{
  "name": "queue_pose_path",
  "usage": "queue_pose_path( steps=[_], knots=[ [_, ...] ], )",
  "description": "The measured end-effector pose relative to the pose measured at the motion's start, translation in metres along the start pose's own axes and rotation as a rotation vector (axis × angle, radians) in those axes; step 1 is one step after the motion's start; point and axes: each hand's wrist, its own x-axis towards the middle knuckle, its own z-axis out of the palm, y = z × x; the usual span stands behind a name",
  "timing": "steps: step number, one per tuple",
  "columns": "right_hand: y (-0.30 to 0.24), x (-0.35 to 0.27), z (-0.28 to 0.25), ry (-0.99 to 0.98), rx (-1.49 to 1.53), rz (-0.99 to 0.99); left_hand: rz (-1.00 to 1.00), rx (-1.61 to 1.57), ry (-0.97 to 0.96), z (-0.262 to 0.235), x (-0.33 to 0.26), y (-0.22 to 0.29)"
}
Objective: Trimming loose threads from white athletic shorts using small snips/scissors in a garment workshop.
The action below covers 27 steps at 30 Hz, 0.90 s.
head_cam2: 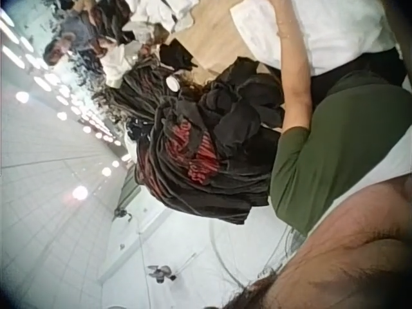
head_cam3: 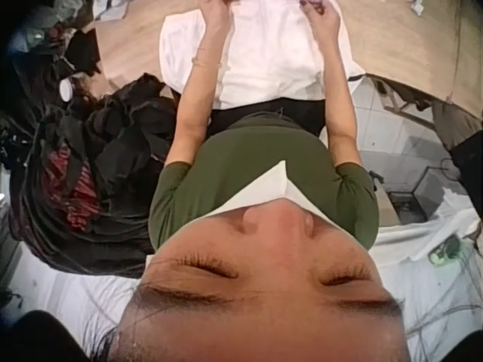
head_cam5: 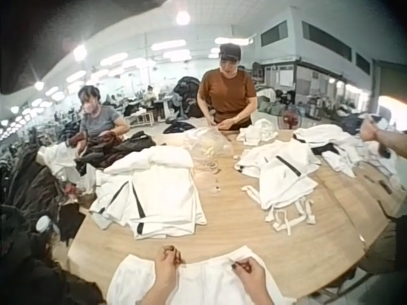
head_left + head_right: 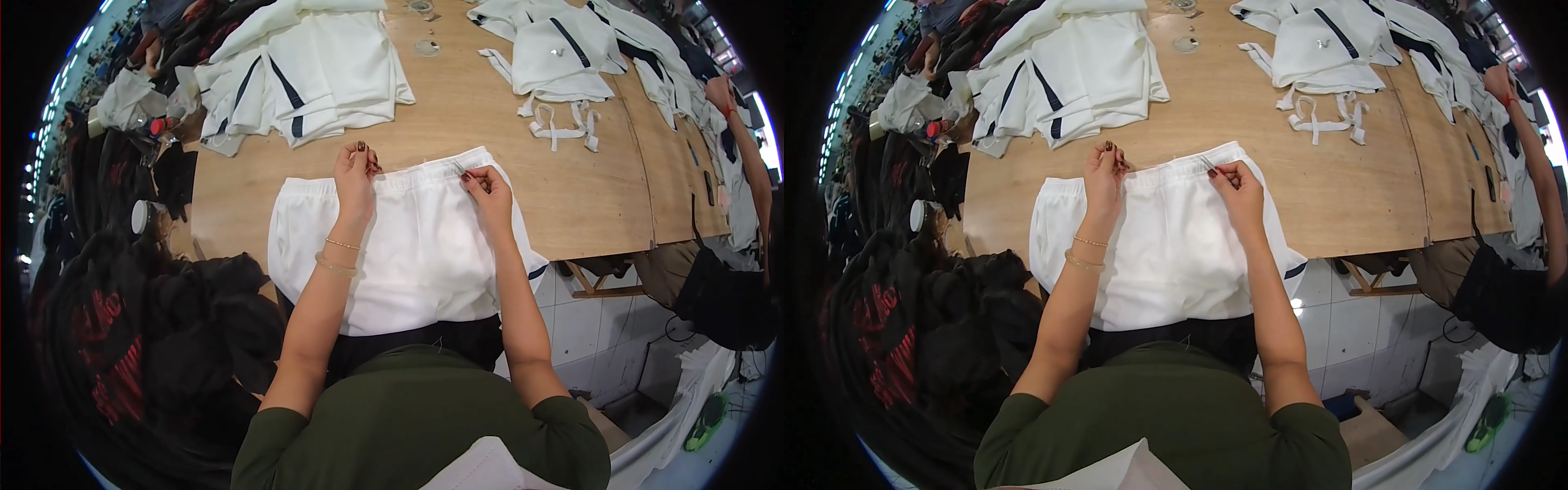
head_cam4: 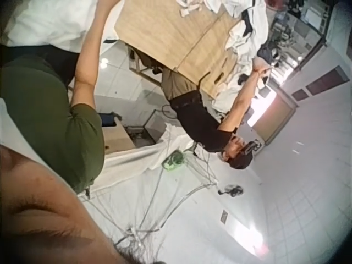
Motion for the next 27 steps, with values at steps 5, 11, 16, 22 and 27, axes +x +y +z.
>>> queue_pose_path(
  steps=[5, 11, 16, 22, 27],
  knots=[
    [-0.005, -0.002, -0.006, 0.040, 0.014, 0.006, 0.273, 0.663, -0.176, 0.028, -0.018, 0.003],
    [-0.004, 0.002, -0.007, 0.020, -0.062, -0.024, 0.409, 1.070, -0.307, 0.038, -0.018, -0.012],
    [-0.018, -0.003, -0.003, -0.028, -0.122, 0.007, 0.367, 0.996, -0.254, 0.031, -0.017, -0.017],
    [-0.062, 0.009, 0.008, -0.102, -0.773, -0.392, 0.286, 0.923, -0.233, 0.035, -0.015, -0.014],
    [-0.068, 0.020, 0.021, -0.163, -0.988, -0.475, 0.246, 0.860, -0.215, 0.035, -0.009, -0.019]
  ],
)
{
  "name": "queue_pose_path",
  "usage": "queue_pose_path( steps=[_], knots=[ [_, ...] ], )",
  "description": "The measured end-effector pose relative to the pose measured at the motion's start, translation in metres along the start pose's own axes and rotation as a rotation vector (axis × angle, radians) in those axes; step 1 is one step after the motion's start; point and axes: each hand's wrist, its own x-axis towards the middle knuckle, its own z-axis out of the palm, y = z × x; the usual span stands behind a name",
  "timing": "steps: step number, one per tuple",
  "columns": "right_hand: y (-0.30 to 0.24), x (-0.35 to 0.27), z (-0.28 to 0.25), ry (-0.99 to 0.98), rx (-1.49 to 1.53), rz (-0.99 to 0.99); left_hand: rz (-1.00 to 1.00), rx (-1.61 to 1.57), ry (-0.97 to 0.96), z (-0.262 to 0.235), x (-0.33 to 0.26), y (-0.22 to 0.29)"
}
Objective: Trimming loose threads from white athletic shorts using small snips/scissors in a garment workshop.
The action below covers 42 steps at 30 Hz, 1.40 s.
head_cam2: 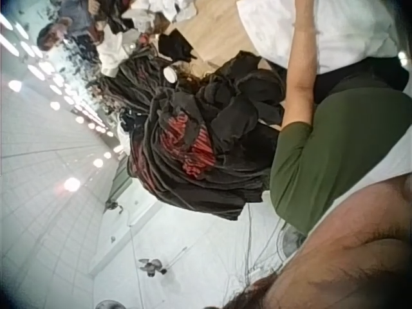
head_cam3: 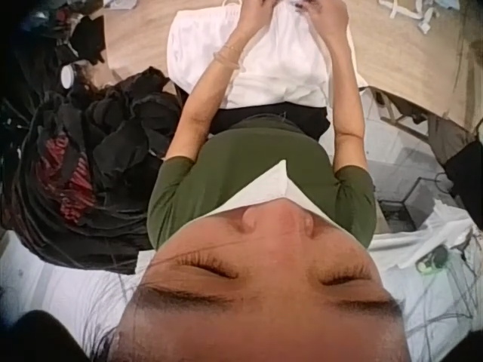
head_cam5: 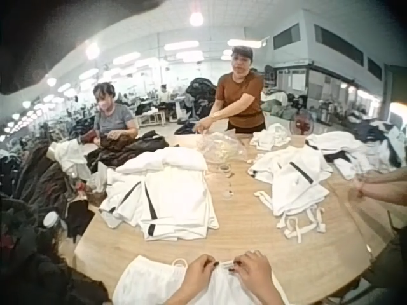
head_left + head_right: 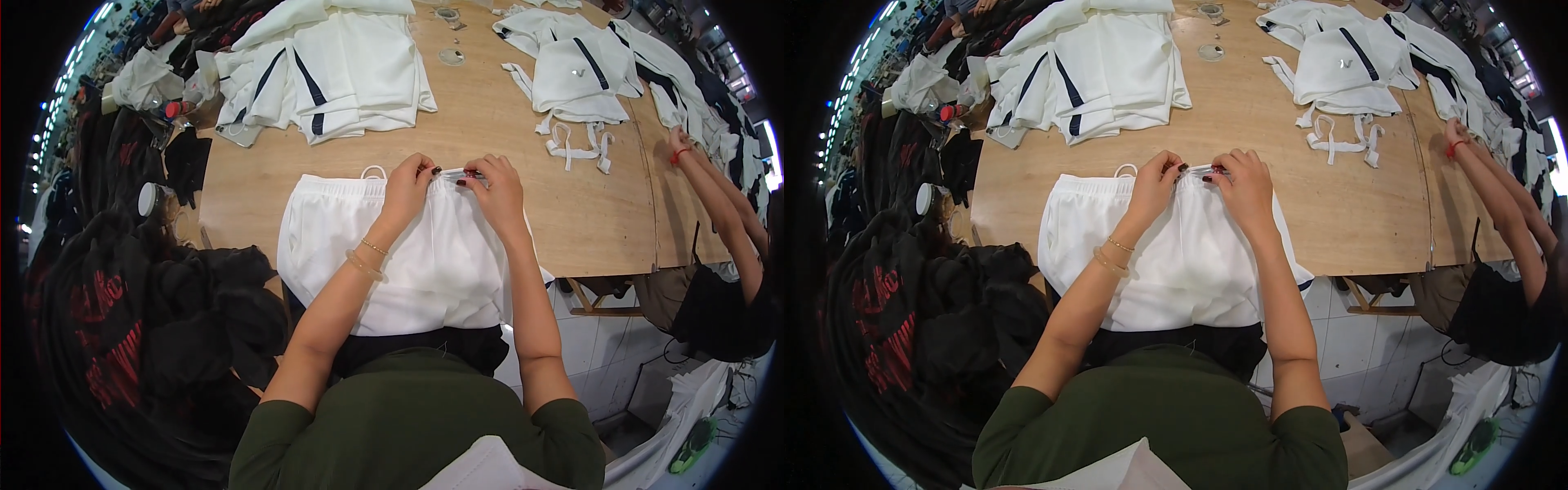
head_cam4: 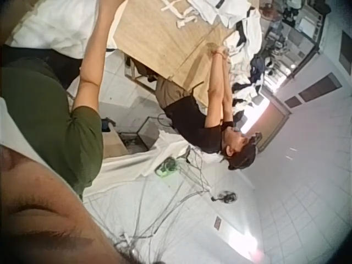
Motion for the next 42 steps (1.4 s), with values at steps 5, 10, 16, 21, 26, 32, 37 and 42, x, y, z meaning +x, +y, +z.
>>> queue_pose_path(
  steps=[5, 10, 16, 21, 26, 32, 37, 42],
  knots=[
    [0.001, 0.001, 0.006, -0.051, 0.042, -0.006, -0.006, -0.030, 0.001, 0.000, 0.003, 0.001],
    [0.000, 0.003, 0.010, -0.060, 0.037, -0.006, -0.014, -0.025, -0.014, 0.000, 0.002, 0.002],
    [-0.005, 0.005, 0.012, -0.066, 0.047, 0.028, -0.014, -0.049, 0.016, -0.002, 0.001, 0.003],
    [0.007, -0.003, 0.012, -0.026, 0.167, 0.116, -0.085, -0.148, 0.130, -0.008, 0.000, 0.000],
    [0.014, -0.010, 0.014, -0.004, 0.218, 0.139, 0.074, -0.071, 0.006, -0.018, -0.005, -0.006],
    [0.008, -0.007, 0.012, -0.016, 0.119, 0.039, 0.221, 0.233, -0.068, -0.022, -0.007, 0.000],
    [-0.002, -0.001, 0.015, -0.021, 0.067, -0.037, 0.183, 0.137, -0.025, -0.024, -0.002, 0.004],
    [-0.004, 0.003, 0.018, -0.045, 0.024, -0.059, 0.118, 0.082, -0.060, -0.023, 0.000, 0.012]
  ],
)
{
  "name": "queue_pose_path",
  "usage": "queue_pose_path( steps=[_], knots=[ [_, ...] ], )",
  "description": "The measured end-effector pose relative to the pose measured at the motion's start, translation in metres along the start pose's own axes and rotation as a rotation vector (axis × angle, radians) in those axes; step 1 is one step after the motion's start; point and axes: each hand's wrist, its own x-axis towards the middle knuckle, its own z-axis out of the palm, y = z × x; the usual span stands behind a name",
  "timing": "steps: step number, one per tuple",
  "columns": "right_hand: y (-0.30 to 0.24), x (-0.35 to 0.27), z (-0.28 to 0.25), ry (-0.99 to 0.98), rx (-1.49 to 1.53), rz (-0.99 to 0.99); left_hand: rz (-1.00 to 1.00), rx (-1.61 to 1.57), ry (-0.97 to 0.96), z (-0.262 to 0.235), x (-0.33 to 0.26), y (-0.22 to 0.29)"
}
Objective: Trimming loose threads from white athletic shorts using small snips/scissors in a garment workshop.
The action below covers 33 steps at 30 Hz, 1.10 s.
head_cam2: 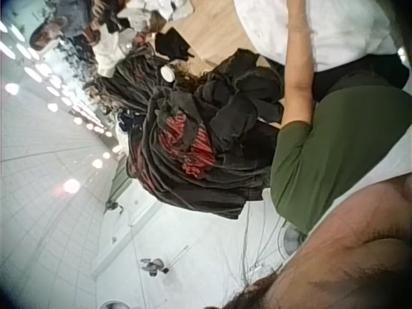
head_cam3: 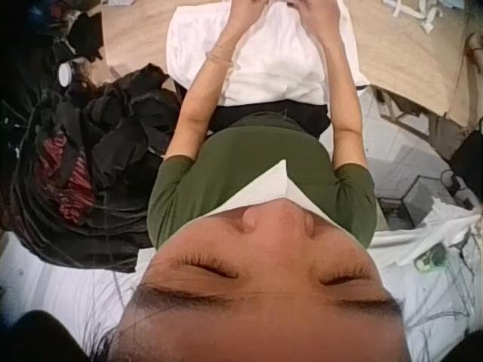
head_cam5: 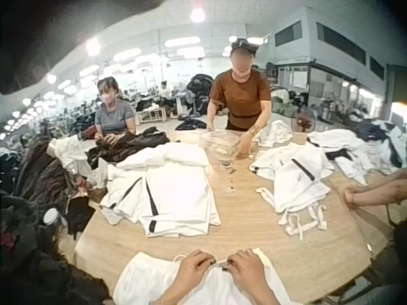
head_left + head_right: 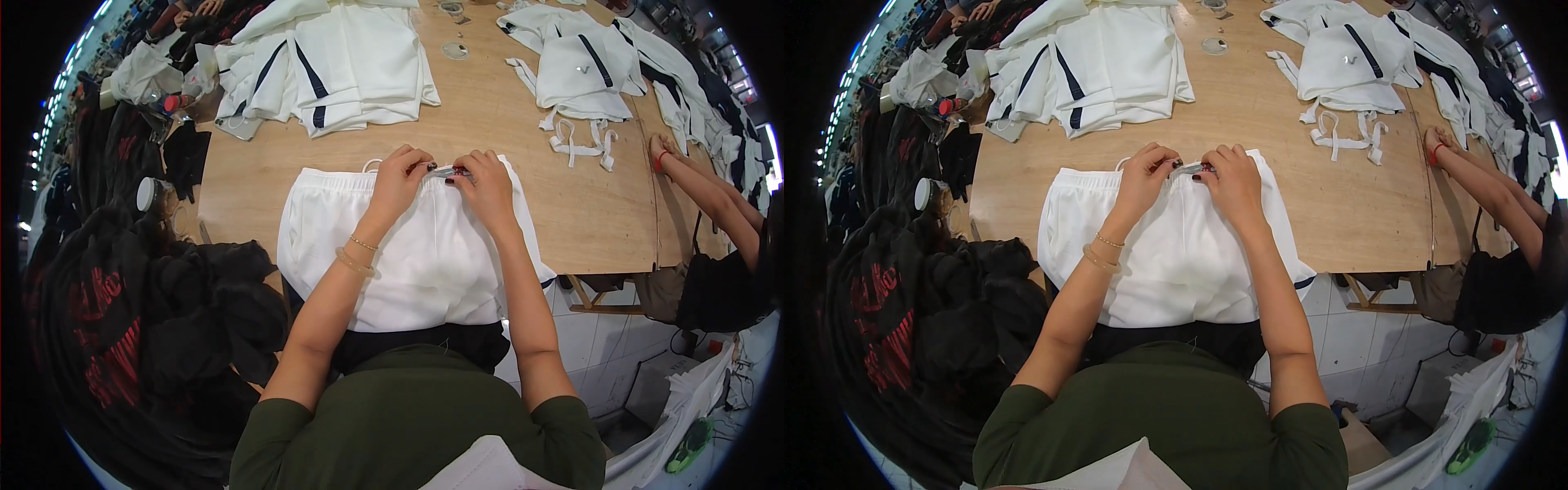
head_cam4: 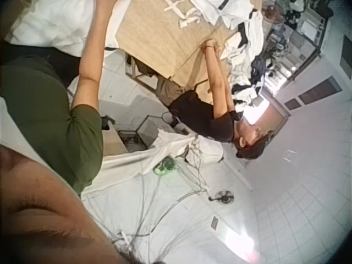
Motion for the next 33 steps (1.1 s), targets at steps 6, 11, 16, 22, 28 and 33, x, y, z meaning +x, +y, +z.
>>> queue_pose_path(
  steps=[6, 11, 16, 22, 28, 33],
  knots=[
    [0.008, -0.003, 0.001, 0.103, 0.221, 0.126, -0.201, -0.495, 0.180, 0.001, 0.000, -0.003],
    [0.011, -0.011, -0.008, 0.185, 0.216, 0.167, -0.105, 0.158, -0.019, -0.005, -0.007, -0.002],
    [0.001, -0.016, -0.013, 0.116, 0.142, 0.090, 0.007, 0.361, -0.179, -0.003, -0.014, 0.008],
    [-0.014, -0.022, -0.028, 0.159, 0.221, 0.090, -0.022, 0.162, -0.260, -0.015, -0.009, 0.019],
    [-0.011, -0.031, -0.019, 0.175, 0.195, 0.095, -0.147, -0.273, -0.218, -0.016, -0.009, 0.006],
    [0.008, -0.046, -0.006, 0.169, 0.183, 0.244, -0.065, 0.403, -0.193, -0.011, -0.017, -0.009]
  ],
)
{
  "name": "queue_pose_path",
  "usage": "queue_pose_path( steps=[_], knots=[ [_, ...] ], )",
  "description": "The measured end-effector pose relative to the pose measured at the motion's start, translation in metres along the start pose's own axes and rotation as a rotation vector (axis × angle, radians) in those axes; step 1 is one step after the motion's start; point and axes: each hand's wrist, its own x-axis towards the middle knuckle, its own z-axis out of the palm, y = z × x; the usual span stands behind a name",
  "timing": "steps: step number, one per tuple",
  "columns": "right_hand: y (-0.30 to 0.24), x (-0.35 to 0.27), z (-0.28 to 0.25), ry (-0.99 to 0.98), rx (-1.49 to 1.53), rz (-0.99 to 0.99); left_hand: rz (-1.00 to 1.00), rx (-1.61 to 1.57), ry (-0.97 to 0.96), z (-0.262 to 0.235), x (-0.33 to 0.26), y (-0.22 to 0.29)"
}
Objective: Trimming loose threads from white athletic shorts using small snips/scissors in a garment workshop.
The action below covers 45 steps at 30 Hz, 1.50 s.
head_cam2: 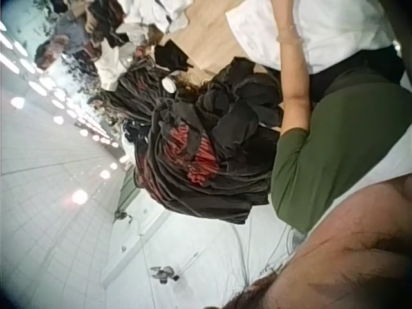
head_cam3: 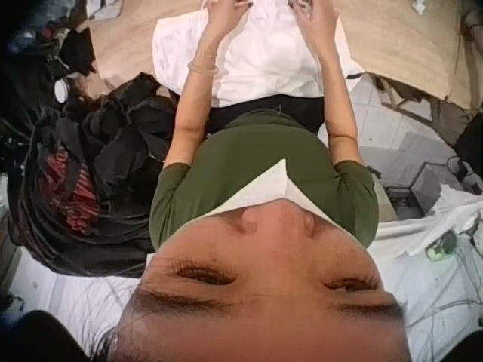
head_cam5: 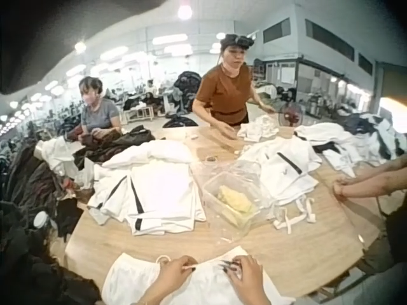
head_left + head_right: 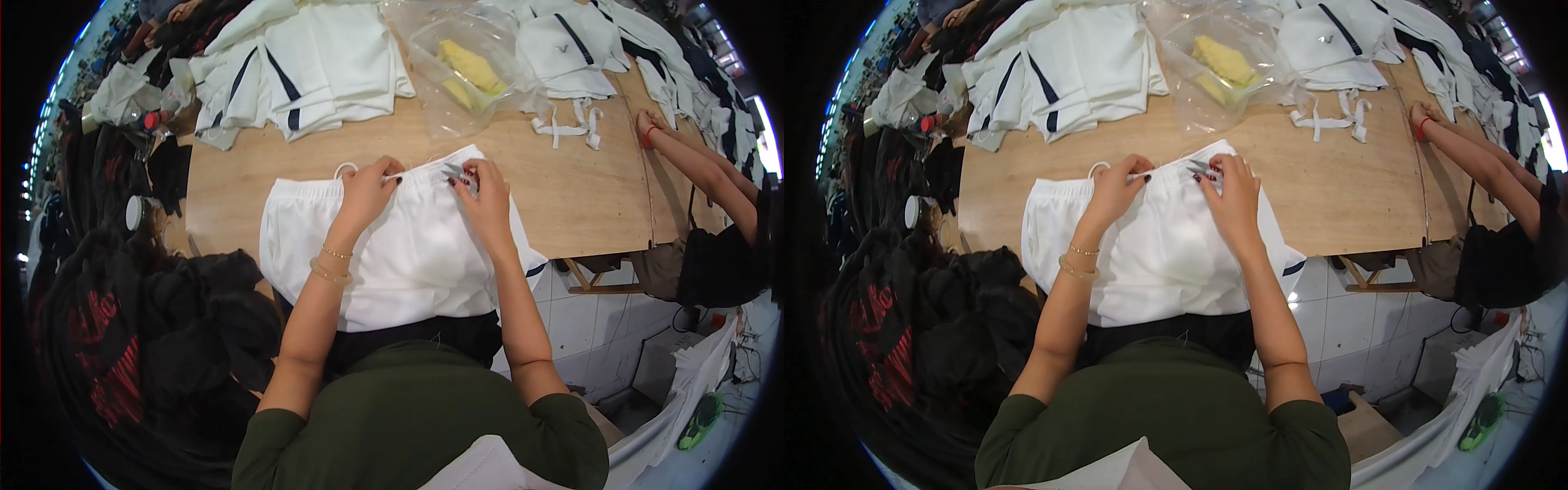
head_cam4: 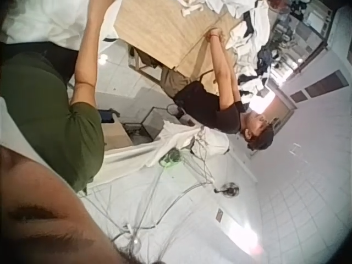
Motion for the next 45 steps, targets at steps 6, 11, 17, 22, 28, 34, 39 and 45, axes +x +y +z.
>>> queue_pose_path(
  steps=[6, 11, 17, 22, 28, 34, 39, 45],
  knots=[
    [0.017, 0.048, -0.027, 0.317, 0.367, 0.509, -0.033, -0.348, 0.159, -0.005, 0.014, 0.007],
    [0.039, 0.139, -0.014, 0.334, 0.409, 0.490, 0.042, -0.075, 0.054, 0.014, 0.014, 0.005],
    [0.062, 0.163, -0.001, 0.177, 0.749, 0.734, 0.191, 0.093, 0.236, 0.036, -0.005, 0.019],
    [0.057, 0.140, -0.009, 0.356, 0.817, 0.713, 0.206, 0.104, 0.242, 0.042, -0.002, 0.010],
    [0.050, 0.081, -0.097, 0.361, 0.918, 0.725, 0.231, 0.074, 0.261, 0.031, -0.006, 0.014],
    [0.103, 0.040, -0.195, 0.653, 0.751, 0.769, 0.248, 0.080, 0.247, 0.035, -0.003, 0.021],
    [0.161, 0.034, -0.239, 0.808, 0.728, 0.729, 0.235, 0.093, 0.249, 0.033, -0.008, 0.015],
    [0.203, 0.039, -0.246, 0.844, 0.680, 0.718, 0.226, 0.078, 0.253, 0.032, -0.009, 0.018]
  ],
)
